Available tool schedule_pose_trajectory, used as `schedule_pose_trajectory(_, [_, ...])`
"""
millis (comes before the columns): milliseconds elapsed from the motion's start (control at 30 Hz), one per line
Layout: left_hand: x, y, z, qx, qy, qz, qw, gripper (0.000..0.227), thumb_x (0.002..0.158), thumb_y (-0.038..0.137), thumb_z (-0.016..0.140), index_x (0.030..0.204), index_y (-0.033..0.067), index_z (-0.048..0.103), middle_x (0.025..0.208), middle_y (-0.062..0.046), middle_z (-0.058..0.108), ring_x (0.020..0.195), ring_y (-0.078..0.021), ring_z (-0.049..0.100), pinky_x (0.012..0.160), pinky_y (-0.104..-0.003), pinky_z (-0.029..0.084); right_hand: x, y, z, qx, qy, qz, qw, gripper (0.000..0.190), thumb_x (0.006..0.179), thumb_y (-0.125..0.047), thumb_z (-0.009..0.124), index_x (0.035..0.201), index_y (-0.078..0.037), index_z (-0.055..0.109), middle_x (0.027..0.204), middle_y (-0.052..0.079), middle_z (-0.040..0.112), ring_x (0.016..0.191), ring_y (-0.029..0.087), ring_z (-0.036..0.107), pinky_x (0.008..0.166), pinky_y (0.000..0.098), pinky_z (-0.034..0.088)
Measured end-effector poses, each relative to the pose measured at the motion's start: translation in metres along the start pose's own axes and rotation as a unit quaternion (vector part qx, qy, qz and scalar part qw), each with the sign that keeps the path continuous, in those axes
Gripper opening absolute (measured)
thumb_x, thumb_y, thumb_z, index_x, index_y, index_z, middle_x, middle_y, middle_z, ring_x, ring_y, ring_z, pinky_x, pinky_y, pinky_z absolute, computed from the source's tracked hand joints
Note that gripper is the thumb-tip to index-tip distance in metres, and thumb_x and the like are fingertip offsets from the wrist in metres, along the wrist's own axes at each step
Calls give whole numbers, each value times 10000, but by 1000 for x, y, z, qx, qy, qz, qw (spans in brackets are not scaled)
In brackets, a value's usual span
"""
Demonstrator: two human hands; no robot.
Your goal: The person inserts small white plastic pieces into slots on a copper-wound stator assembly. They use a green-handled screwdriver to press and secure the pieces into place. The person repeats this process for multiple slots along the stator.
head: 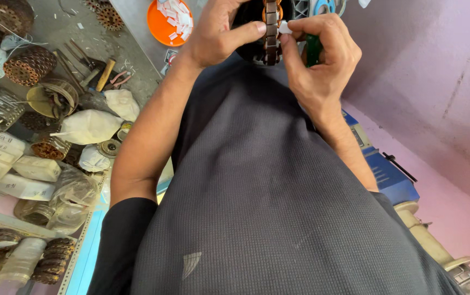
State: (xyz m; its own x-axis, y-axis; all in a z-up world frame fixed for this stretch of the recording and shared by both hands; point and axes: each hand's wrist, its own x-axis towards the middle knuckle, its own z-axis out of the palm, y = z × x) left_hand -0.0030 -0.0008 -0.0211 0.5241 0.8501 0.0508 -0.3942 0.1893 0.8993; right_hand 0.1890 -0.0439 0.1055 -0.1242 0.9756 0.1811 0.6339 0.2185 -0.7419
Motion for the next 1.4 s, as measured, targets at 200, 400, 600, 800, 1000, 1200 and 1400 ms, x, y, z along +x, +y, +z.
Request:
schedule_pose_trajectory(200, [0, 14, -5, 64, -45, 50, 996, 294, 1087, -2, 753, 1360, 25, 649, 1284, -69, 722, 1220, -145, 691, 1127, -298, 545, -2, 0, 7, -56, 28, -36, 997, 226, 956, 104, 823, 1060, -20, 665, 986, 71, 682, 815, 169, 692, 675, 274, 559])
schedule_pose_trajectory(400, [-2, 27, -2, 95, -39, 56, 993, 308, 1044, -12, 796, 1329, 60, 701, 1209, -55, 756, 1092, -132, 731, 1010, -272, 589, -10, -2, 8, -119, 13, -63, 991, 256, 926, 89, 860, 1058, -38, 682, 971, 70, 684, 771, 164, 671, 633, 297, 537])
schedule_pose_trajectory(600, [-6, 23, 1, 98, -26, 56, 993, 257, 1080, -6, 759, 1320, 73, 710, 1218, -44, 772, 1085, -131, 751, 997, -269, 610, -5, 4, 3, -138, -22, -111, 984, 283, 918, 97, 861, 1081, -50, 684, 987, 63, 671, 816, 184, 693, 671, 307, 566])
schedule_pose_trajectory(800, [-3, 17, -2, 109, -35, 70, 991, 248, 1088, 15, 753, 1319, 87, 701, 1268, -39, 759, 1171, -156, 750, 1067, -290, 622, -6, 5, 2, -153, -32, -120, 980, 279, 904, 108, 845, 1072, -47, 684, 984, 61, 660, 811, 185, 679, 667, 309, 569])
schedule_pose_trajectory(1000, [-3, 14, -4, 107, -40, 82, 990, 252, 1096, 35, 746, 1337, 93, 701, 1266, -38, 754, 1149, -140, 743, 1057, -281, 625, -5, 8, 5, -167, -33, -148, 974, 275, 891, 129, 834, 1076, -25, 699, 952, 62, 641, 746, 165, 632, 592, 283, 521])
schedule_pose_trajectory(1200, [-4, 9, -5, 61, -50, 75, 994, 185, 1142, 59, 724, 1321, 95, 695, 1180, -29, 770, 1069, -128, 762, 994, -262, 642, 0, -6, -4, -175, -78, -111, 975, 300, 903, 137, 775, 1106, -48, 656, 1011, 63, 619, 815, 174, 641, 629, 291, 524])
schedule_pose_trajectory(1400, [-3, 10, -2, 47, -56, 60, 996, 207, 1157, 71, 716, 1363, 81, 698, 1161, -38, 773, 1001, -121, 759, 943, -261, 644, 8, -22, -3, -203, -105, -82, 970, 249, 919, 105, 794, 1091, -19, 664, 976, 87, 596, 753, 183, 617, 636, 310, 514])
